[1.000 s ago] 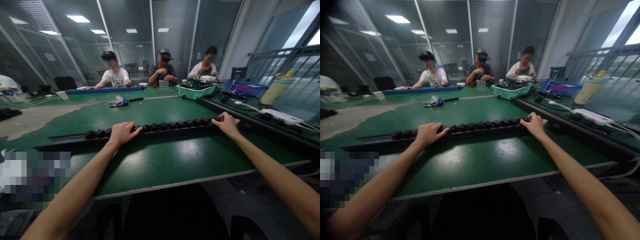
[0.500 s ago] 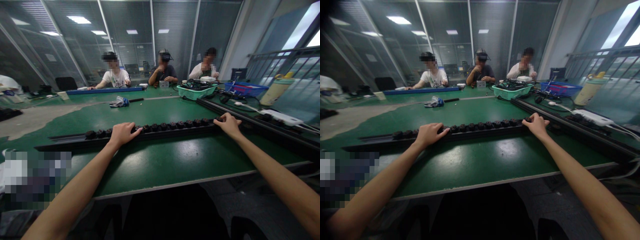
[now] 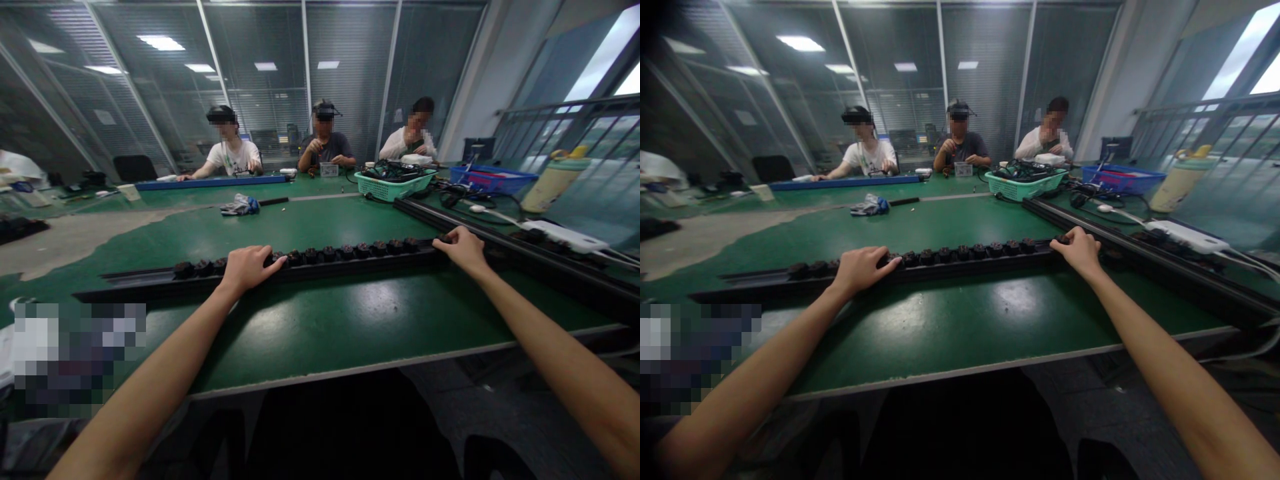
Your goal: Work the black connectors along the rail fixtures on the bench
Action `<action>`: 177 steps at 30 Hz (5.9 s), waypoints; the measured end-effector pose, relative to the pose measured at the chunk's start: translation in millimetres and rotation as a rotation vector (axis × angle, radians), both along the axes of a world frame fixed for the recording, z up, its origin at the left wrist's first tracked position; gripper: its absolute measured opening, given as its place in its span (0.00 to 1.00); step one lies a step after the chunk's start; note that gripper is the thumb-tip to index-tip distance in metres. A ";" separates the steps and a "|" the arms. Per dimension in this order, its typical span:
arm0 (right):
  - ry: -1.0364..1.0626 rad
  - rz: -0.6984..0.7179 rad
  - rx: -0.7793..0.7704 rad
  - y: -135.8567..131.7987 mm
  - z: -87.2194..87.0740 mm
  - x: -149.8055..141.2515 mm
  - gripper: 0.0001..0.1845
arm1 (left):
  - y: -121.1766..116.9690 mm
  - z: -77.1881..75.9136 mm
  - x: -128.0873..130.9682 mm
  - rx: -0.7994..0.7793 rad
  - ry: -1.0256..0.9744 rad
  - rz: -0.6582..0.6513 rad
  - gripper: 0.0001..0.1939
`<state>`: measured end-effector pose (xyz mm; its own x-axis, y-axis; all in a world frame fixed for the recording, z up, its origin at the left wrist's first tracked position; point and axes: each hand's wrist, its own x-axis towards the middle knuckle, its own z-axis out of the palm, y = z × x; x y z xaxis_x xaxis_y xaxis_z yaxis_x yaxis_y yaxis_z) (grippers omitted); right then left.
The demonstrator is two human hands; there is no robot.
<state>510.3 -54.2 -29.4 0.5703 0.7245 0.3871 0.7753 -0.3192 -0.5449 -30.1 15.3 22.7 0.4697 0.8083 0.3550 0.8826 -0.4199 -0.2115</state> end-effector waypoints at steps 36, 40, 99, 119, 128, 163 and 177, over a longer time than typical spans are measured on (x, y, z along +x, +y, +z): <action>-0.061 -0.086 -0.043 -1.9 -4.8 30.6 0.19 | 0.9 -0.7 -0.5 -0.007 -0.009 -0.001 0.36; -0.106 -0.150 -0.078 -1.8 -9.5 47.4 0.20 | 0.6 -0.4 0.4 -0.004 -0.002 0.008 0.36; -0.419 -0.224 -0.125 -17.4 -6.5 33.5 0.25 | 2.1 -1.5 1.1 -0.001 0.003 0.016 0.35; -0.497 0.407 -0.097 -2.4 16.5 -54.9 0.25 | 0.7 -0.2 0.7 -0.005 0.010 0.015 0.36; -0.510 0.276 -0.138 0.6 12.4 -65.1 0.26 | 1.0 -1.7 1.5 0.010 0.019 0.013 0.35; -0.263 0.212 -0.170 1.3 15.4 -63.7 0.25 | 1.2 -1.4 2.8 0.005 0.012 0.015 0.35; -0.237 0.199 -0.185 -1.3 20.1 -62.6 0.25 | 1.3 -1.5 2.0 0.011 0.010 0.001 0.35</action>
<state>447.7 -55.5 -9.2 0.3213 0.8824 0.3436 0.9301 -0.2260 -0.2894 -28.1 16.7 21.2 0.4726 0.8049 0.3588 0.8807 -0.4167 -0.2253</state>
